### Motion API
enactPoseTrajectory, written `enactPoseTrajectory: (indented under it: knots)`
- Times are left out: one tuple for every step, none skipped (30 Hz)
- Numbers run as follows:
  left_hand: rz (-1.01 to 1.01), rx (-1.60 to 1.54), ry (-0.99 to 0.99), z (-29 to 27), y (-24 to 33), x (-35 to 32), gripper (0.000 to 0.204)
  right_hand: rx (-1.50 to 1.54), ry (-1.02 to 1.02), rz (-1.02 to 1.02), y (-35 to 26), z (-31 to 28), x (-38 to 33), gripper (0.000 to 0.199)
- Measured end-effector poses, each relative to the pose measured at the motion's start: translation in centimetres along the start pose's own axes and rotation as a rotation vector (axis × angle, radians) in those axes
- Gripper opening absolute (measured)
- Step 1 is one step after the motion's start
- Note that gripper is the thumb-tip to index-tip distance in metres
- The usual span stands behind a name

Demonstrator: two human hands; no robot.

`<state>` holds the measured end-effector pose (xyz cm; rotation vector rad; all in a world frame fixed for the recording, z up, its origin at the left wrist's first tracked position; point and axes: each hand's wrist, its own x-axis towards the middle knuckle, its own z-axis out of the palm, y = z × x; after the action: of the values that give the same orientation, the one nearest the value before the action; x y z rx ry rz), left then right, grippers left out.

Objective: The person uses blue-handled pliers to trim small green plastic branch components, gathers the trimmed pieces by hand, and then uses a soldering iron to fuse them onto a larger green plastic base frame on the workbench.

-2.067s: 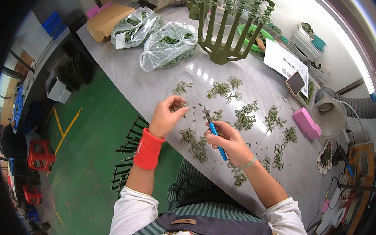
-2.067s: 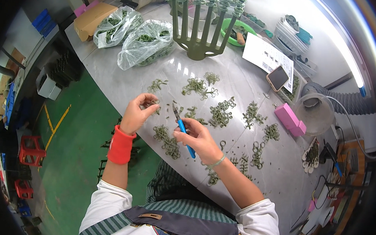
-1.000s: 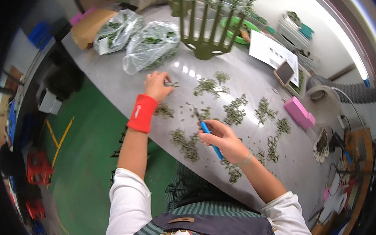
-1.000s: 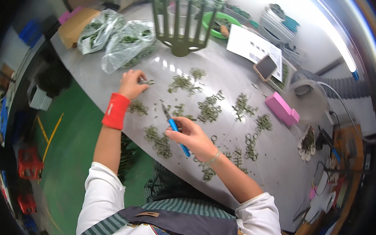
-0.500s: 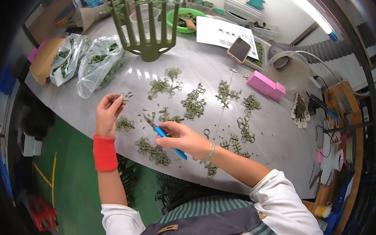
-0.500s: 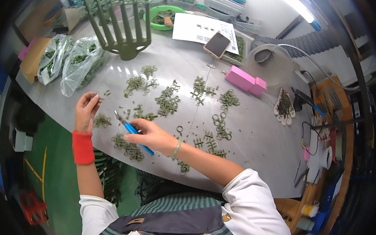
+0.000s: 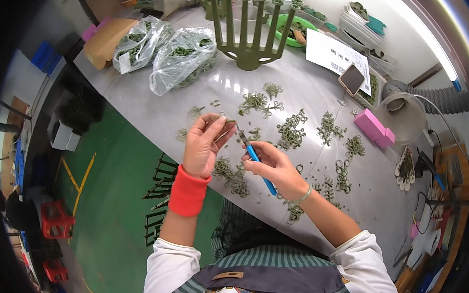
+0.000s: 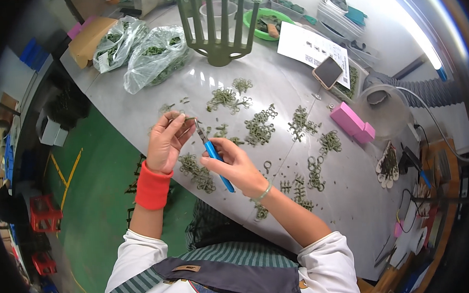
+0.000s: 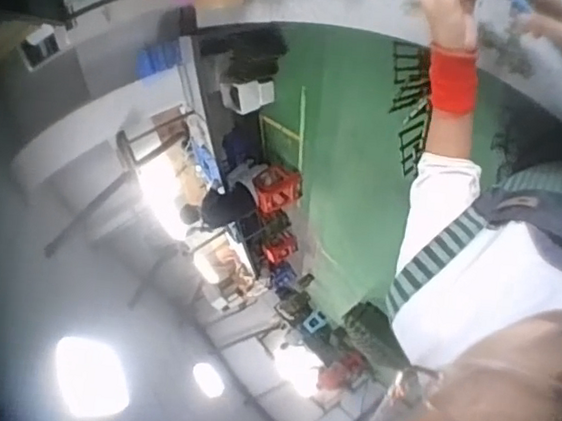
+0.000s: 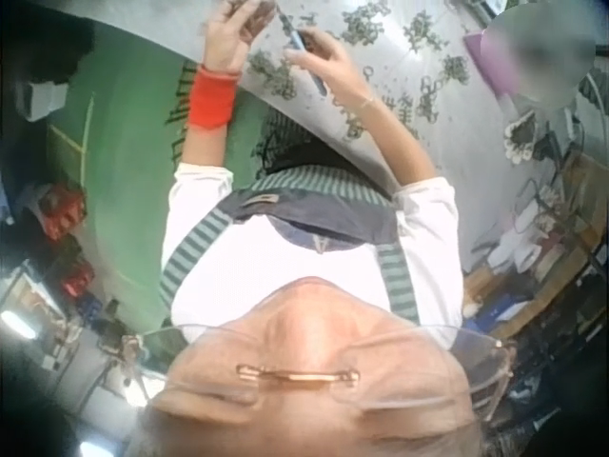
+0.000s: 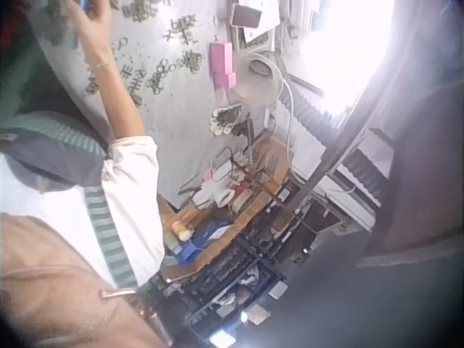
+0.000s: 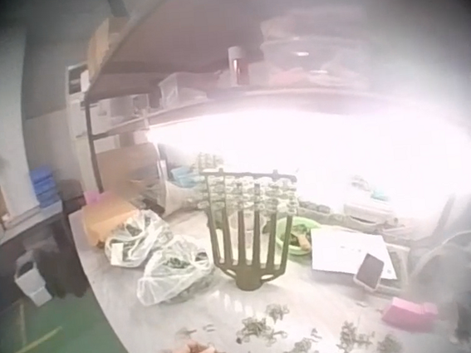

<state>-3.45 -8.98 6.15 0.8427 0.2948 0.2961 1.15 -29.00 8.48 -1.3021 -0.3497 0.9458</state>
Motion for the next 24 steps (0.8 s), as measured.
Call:
enactPoseTrajectory:
  knots:
    - [-0.008, 0.004, 0.009, 0.2, 0.0, -0.2, 0.009, 0.004, 0.001, -0.005, 0.1, 0.1, 0.0, 0.060]
    - [-0.002, 0.006, 0.016, 0.3, 0.0, -0.4, 0.009, 0.004, -0.008, -0.004, 0.1, 0.2, 0.1, 0.060]
    - [-0.006, -0.003, 0.022, 0.6, -0.1, -0.5, 0.009, 0.002, -0.008, -0.005, 0.0, 0.1, 0.0, 0.060]
    - [-0.010, -0.013, 0.028, 0.8, -0.2, -0.6, 0.009, 0.001, -0.006, -0.007, -0.1, 0.1, 0.0, 0.060]
    - [-0.007, -0.019, 0.026, 0.9, -0.3, -0.5, 0.009, 0.000, -0.009, -0.007, -0.1, 0.0, 0.0, 0.060]
    - [-0.004, -0.019, 0.029, 0.9, -0.4, -0.6, 0.009, -0.005, -0.009, -0.011, 0.0, -0.1, 0.0, 0.060]
    - [-0.004, -0.011, 0.025, 0.9, -0.4, -0.6, 0.009, -0.011, -0.009, -0.016, 0.1, -0.2, 0.0, 0.060]
    - [-0.004, -0.002, 0.022, 0.9, -0.4, -0.6, 0.008, -0.010, -0.013, -0.015, 0.1, -0.1, 0.1, 0.060]
    - [-0.002, -0.002, 0.024, 0.9, -0.4, -0.7, 0.008, -0.004, -0.011, -0.015, 0.1, -0.1, 0.1, 0.060]
    - [-0.007, 0.005, 0.023, 1.0, -0.3, -0.8, 0.008, 0.002, -0.010, -0.014, 0.1, -0.1, 0.1, 0.060]
    - [-0.013, 0.011, 0.022, 1.1, -0.2, -0.8, 0.008, 0.001, -0.014, -0.014, 0.2, -0.1, 0.1, 0.060]
    - [-0.011, 0.011, 0.025, 1.1, -0.3, -0.9, 0.008, 0.013, -0.021, -0.031, 0.4, -0.2, 0.1, 0.060]
    - [-0.008, 0.010, 0.024, 1.2, -0.3, -0.9, 0.008, 0.025, -0.028, -0.049, 0.6, -0.2, 0.2, 0.059]
    - [-0.005, 0.010, 0.024, 1.2, -0.3, -1.0, 0.008, 0.025, -0.031, -0.049, 0.6, -0.1, 0.2, 0.059]
    - [-0.006, 0.009, 0.025, 1.2, -0.2, -1.0, 0.008, 0.015, -0.022, -0.049, 0.7, -0.1, 0.1, 0.055]
    - [-0.014, -0.003, 0.034, 1.4, -0.2, -1.0, 0.008, 0.005, -0.013, -0.050, 0.7, -0.1, 0.1, 0.052]
    - [-0.023, -0.015, 0.042, 1.4, -0.2, -1.0, 0.008, 0.006, -0.012, -0.049, 0.7, -0.2, 0.2, 0.052]
    - [-0.029, -0.020, 0.039, 1.3, -0.4, -1.0, 0.008, 0.009, -0.025, -0.024, 0.7, -0.3, 0.2, 0.053]
    - [-0.025, -0.014, 0.050, 0.8, -0.5, -1.0, 0.008, 0.012, -0.037, 0.000, 0.6, -0.4, 0.3, 0.055]
    - [-0.021, -0.009, 0.061, 0.4, -0.6, -1.0, 0.009, 0.011, -0.029, 0.003, 0.7, -0.4, 0.4, 0.055]
    - [-0.029, 0.006, 0.083, 0.1, -0.4, -1.1, 0.009, 0.023, -0.049, 0.013, 0.9, -0.4, 0.6, 0.052]
    - [-0.039, 0.002, 0.077, -0.3, -0.4, -0.9, 0.009, 0.035, -0.070, 0.023, 1.1, -0.3, 0.8, 0.050]
    - [-0.019, 0.105, 0.076, -0.9, -0.4, -0.6, 0.011, 0.027, -0.051, 0.026, 1.2, -0.3, 0.7, 0.049]
    - [0.009, 0.213, 0.085, -1.8, -0.1, -0.3, 0.012, 0.029, -0.056, 0.029, 1.3, -0.3, 0.7, 0.049]
